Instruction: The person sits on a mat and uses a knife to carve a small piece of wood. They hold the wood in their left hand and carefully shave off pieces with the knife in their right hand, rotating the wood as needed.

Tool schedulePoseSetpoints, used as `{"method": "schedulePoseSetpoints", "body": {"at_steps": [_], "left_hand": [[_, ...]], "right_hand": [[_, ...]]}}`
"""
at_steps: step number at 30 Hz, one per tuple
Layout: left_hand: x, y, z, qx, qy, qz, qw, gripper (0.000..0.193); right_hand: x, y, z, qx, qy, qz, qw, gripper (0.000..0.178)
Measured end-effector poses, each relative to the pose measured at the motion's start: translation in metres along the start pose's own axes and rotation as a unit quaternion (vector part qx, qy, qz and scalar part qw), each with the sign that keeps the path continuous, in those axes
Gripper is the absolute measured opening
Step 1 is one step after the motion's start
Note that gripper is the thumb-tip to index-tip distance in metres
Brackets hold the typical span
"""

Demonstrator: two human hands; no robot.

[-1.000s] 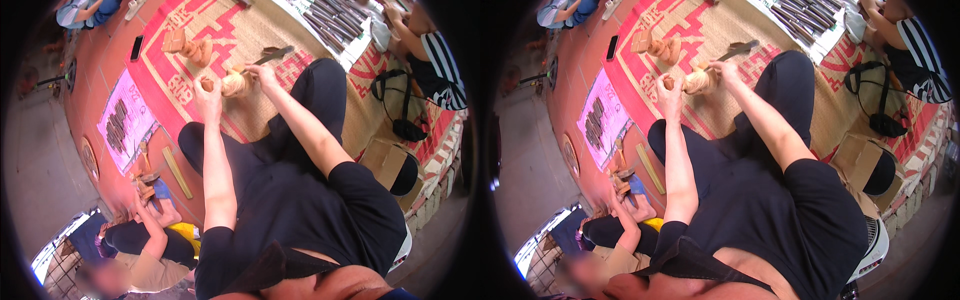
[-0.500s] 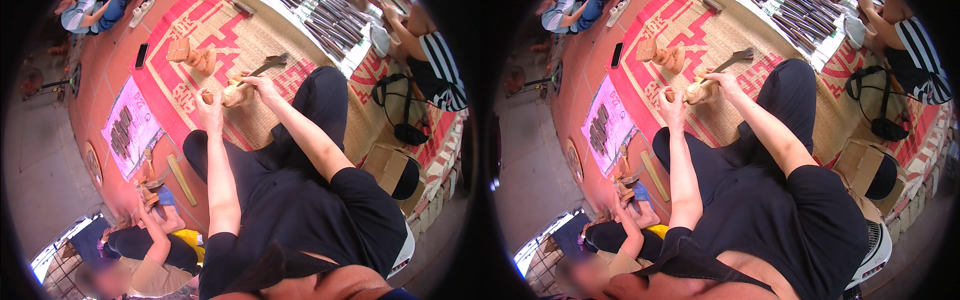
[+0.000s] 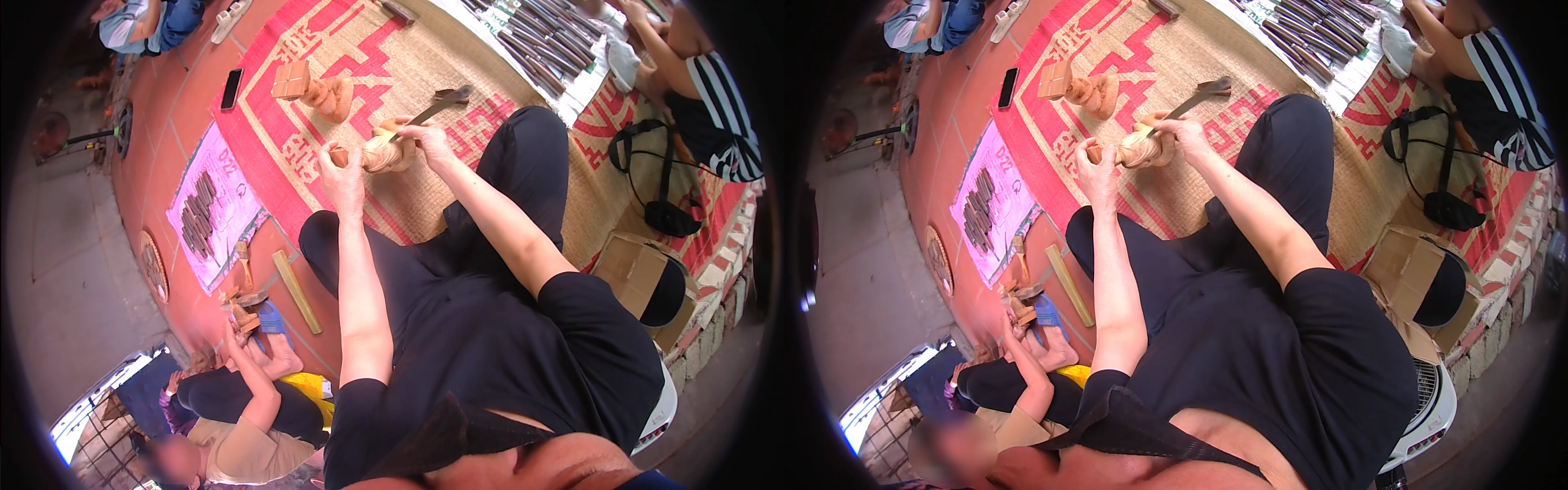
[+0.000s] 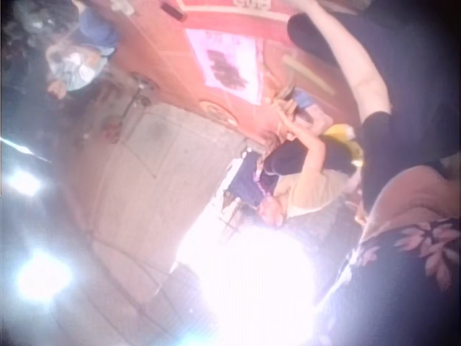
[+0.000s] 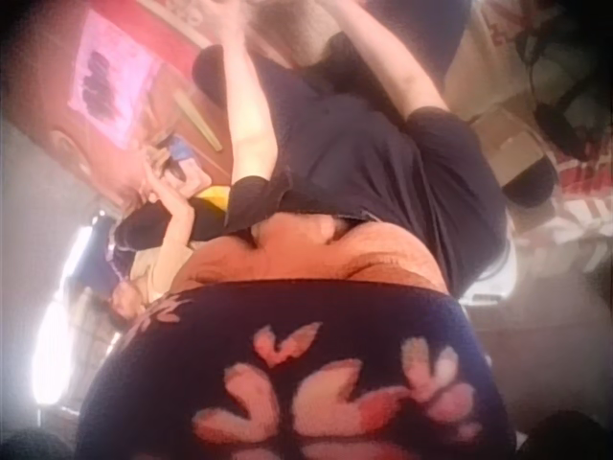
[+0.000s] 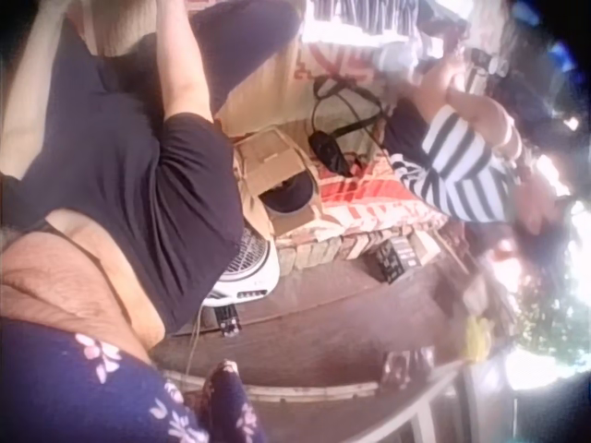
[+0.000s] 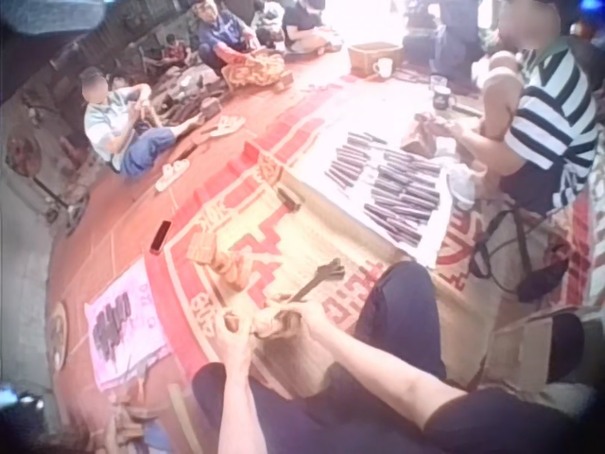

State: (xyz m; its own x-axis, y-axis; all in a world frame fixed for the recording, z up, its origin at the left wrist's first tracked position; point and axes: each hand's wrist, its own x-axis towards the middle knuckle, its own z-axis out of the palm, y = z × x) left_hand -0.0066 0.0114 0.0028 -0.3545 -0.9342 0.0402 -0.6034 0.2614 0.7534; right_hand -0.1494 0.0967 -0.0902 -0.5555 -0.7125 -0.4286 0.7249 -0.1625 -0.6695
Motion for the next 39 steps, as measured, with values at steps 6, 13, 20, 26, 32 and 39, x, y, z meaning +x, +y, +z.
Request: {"method": "schedulePoseSetpoints", "body": {"at_steps": [6,13,20,26,32,39], "left_hand": [[0.000,-0.001,0.001,-0.007,-0.004,-0.015,1.000,0.048],[0.000,0.002,0.002,-0.001,-0.008,-0.017,1.000,0.048],[0.006,-0.010,0.010,0.067,0.045,0.083,0.993,0.045],[0.000,0.012,0.007,0.000,-0.013,-0.008,1.000,0.047],[0.004,-0.010,0.004,0.006,0.014,0.026,1.000,0.043],[0.002,-0.009,0.010,0.000,0.020,0.029,0.999,0.042]], "right_hand": [[0.002,0.002,0.001,0.009,-0.045,-0.023,0.999,0.029],[0.010,-0.006,-0.013,-0.037,0.034,0.000,0.999,0.028],[0.003,-0.003,-0.009,-0.001,0.001,0.021,1.000,0.030],[0.005,-0.003,-0.006,-0.027,-0.044,-0.043,0.998,0.036],[0.008,-0.005,-0.008,0.003,0.032,0.017,0.999,0.033],[0.005,-0.001,0.001,0.020,-0.037,-0.002,0.999,0.034]]}}
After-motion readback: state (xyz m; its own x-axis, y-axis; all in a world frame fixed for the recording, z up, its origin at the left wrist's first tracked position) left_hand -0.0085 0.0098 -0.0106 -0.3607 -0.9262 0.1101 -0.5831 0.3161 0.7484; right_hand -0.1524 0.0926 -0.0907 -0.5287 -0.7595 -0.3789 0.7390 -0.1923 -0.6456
